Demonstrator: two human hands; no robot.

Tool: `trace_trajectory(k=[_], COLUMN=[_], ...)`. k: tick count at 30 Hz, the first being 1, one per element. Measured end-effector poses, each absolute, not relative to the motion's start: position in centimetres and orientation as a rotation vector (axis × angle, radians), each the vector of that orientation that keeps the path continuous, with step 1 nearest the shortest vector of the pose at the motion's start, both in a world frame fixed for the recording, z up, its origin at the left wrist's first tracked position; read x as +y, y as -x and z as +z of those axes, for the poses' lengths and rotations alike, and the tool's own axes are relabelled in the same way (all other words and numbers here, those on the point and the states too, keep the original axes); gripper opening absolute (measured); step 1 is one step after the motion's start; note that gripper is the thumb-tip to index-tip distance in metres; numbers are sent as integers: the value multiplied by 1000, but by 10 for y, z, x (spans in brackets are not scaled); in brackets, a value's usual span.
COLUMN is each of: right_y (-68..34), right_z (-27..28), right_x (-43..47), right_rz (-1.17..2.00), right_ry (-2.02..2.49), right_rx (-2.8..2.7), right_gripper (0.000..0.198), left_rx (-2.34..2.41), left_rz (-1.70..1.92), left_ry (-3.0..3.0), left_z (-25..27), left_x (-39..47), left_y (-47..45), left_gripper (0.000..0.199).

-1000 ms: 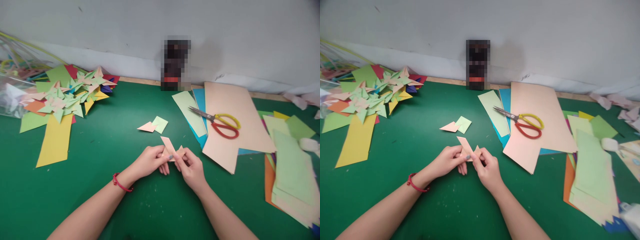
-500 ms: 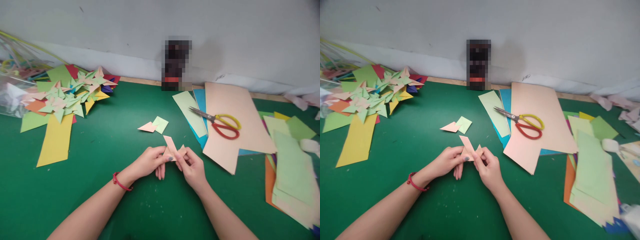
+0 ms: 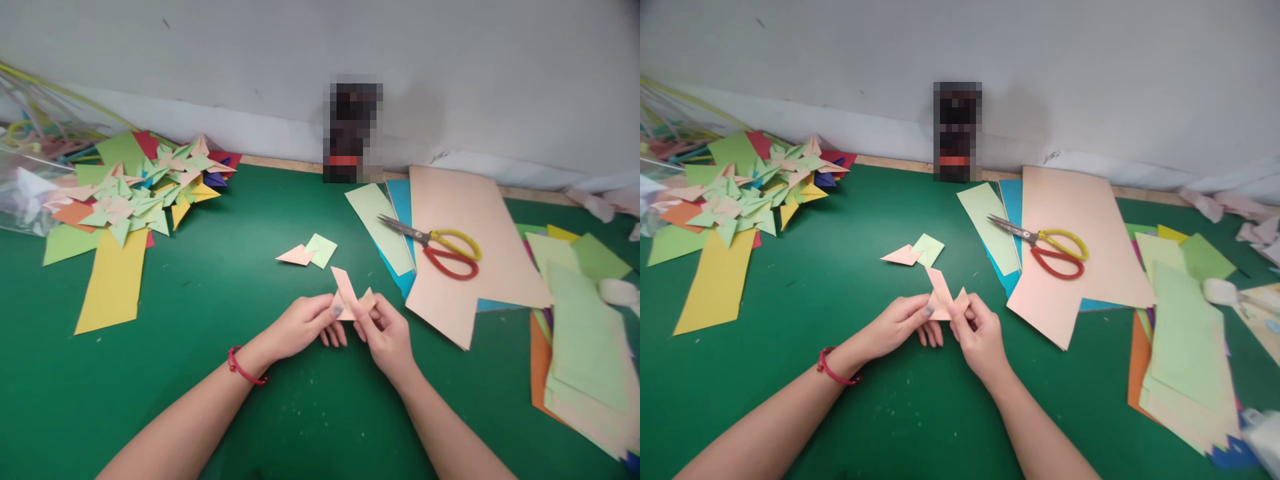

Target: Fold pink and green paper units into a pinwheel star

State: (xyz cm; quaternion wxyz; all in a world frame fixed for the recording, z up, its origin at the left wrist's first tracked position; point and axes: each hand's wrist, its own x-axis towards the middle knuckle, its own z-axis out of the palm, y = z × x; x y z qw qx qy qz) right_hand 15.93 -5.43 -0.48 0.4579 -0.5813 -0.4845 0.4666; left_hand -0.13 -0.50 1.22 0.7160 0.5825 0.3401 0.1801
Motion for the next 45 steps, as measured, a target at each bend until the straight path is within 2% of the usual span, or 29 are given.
trace_trajectory(k=[3, 12, 22, 36, 45], right_y=[-159, -159, -159, -159, -159], right_z=[-6, -3, -5, -4, -6], right_x=[-57, -58, -58, -56, -53], right_rz=[1163, 1152, 1138, 1324, 1325], right_ry=[1424, 1414, 1445, 1348, 1332], right_rx=[-1235, -1351, -1359, -1260, -1223], right_gripper=[24, 23, 24, 21, 20], left_rx=[848, 894, 817, 760, 710], left_rz=[402, 416, 454, 439, 443], left_ry=[-1374, -1353, -1308, -1333, -1310], left_z=[13, 18, 12, 13, 11], left_x=[-6, -8, -8, -7, -7], left_y=[-1, -2, -1, 1, 1], left_gripper=[20, 16, 30, 26, 28])
